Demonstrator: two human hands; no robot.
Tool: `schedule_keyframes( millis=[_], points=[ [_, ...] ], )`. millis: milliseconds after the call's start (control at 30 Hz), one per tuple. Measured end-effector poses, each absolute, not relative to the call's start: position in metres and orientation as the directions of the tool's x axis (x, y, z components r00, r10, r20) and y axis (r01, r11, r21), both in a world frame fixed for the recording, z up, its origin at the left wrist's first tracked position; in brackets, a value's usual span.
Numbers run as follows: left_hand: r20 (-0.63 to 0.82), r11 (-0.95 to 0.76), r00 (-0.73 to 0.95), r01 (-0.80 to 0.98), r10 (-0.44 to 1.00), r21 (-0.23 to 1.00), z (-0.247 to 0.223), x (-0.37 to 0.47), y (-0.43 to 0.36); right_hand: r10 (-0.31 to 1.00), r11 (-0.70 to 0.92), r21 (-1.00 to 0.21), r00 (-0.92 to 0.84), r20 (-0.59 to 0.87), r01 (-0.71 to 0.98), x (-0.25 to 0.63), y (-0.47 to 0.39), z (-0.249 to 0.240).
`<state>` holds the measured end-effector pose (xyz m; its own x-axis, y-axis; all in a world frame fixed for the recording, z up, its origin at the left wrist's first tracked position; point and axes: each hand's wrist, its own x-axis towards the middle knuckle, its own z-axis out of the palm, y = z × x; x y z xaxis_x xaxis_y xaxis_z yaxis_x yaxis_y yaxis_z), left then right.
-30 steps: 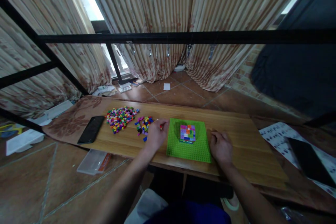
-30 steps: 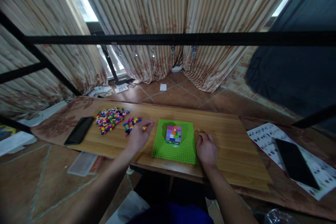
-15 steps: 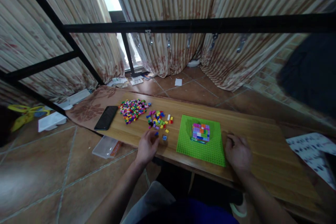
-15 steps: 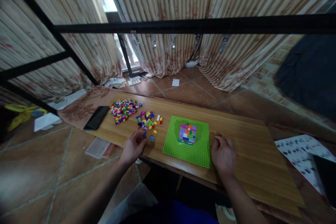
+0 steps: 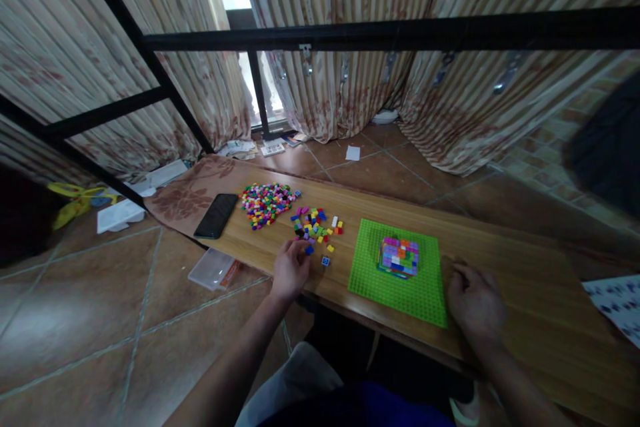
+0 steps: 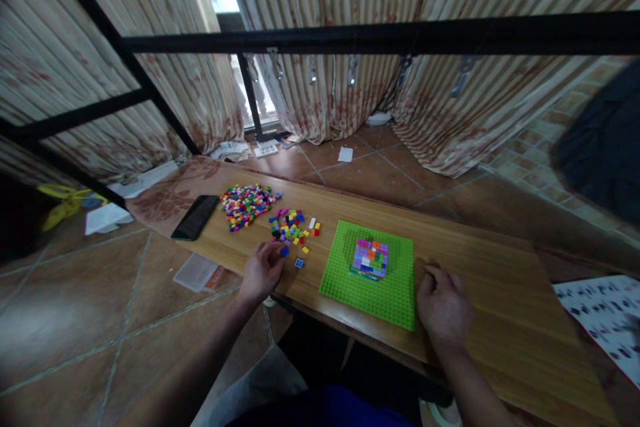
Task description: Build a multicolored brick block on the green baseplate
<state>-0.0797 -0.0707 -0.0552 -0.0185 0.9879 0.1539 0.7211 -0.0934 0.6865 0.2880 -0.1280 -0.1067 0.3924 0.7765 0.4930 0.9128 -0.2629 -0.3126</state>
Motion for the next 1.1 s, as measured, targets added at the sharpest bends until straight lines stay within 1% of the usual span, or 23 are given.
schedule_keyframes(
  millis=[233, 400, 567, 700, 967, 1100],
  points=[
    [0.179, -0.149, 0.039, 0.741, 0.983, 0.654, -0.0608, -0.0787, -0.0662, 0.785, -0.274, -0.305, 0.395, 0.477, 0.912, 0.2881, -0.1288, -0.1059],
    [0.206, -0.166, 0.037, 0.737, 0.978, 0.655, -0.0634, -0.0774, -0.0663, 0.784, -0.272, -0.293, 0.388, 0.485, 0.917, 0.2887, -0.1283, -0.1065],
    [0.191, -0.163, 0.046, 0.736, 0.98, 0.657, -0.065, -0.0774, -0.0658, 0.773, -0.267, -0.314, 0.397, 0.495, 0.911, 0.2869, -0.1281, -0.1053],
    [0.183, -0.157, 0.046, 0.74, 0.982, 0.654, -0.0623, -0.0773, -0.0653, 0.774, -0.272, -0.306, 0.396, 0.493, 0.912, 0.2864, -0.1276, -0.1044],
    [0.175, -0.146, 0.028, 0.685, 0.984, 0.713, -0.0598, -0.0807, -0.0657, 0.773, -0.297, -0.312, 0.419, 0.476, 0.902, 0.2858, -0.1276, -0.1054],
    [0.179, -0.148, 0.023, 0.678, 0.984, 0.72, -0.0604, -0.082, -0.0645, 0.781, -0.286, -0.321, 0.414, 0.468, 0.903, 0.2847, -0.128, -0.1035]
  ],
)
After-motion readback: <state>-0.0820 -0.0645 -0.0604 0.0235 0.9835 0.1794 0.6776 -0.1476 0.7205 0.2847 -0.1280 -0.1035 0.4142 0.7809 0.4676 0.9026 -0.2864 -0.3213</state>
